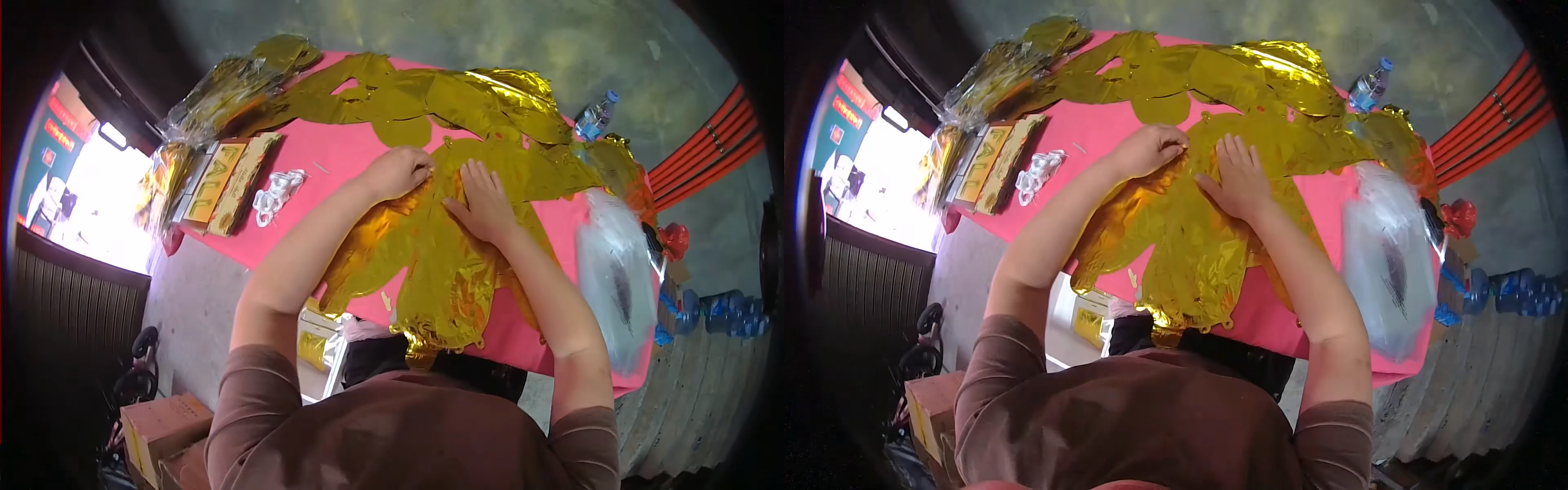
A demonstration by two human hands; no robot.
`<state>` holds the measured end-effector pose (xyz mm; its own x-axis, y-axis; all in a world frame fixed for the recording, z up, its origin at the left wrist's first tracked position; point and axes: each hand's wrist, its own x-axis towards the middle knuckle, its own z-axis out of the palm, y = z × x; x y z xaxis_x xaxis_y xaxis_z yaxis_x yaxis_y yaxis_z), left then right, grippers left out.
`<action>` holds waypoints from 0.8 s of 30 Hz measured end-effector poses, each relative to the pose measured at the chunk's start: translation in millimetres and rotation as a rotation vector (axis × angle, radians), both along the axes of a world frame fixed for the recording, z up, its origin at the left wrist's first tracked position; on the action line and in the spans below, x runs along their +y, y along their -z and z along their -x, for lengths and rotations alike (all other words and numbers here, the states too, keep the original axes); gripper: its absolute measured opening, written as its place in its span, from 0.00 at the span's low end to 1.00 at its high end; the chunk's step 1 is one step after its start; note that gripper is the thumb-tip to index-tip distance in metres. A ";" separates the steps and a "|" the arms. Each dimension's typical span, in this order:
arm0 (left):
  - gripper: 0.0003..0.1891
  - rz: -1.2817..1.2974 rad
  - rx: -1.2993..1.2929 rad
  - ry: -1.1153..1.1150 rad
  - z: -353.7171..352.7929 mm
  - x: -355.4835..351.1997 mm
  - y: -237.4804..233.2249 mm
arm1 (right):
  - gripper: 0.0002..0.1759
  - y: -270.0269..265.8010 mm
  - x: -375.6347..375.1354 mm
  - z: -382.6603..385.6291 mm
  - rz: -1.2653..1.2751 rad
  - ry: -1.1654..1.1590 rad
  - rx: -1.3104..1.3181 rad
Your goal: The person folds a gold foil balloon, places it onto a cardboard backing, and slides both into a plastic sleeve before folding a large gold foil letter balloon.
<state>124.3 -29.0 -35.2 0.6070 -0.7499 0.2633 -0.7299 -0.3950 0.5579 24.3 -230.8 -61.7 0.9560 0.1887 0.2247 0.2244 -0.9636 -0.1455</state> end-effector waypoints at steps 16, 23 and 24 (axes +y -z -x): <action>0.19 -0.119 -0.283 0.071 43.5 33.9 10.4 | 0.43 -4.1 2.5 -0.7 -0.008 0.018 0.125; 0.19 -0.161 -0.345 0.100 44.1 32.7 7.6 | 0.43 -2.9 1.0 -2.4 -0.029 0.001 0.132; 0.19 -0.161 -0.350 0.098 43.7 32.6 7.3 | 0.43 -3.6 0.7 -3.8 -0.027 -0.003 0.137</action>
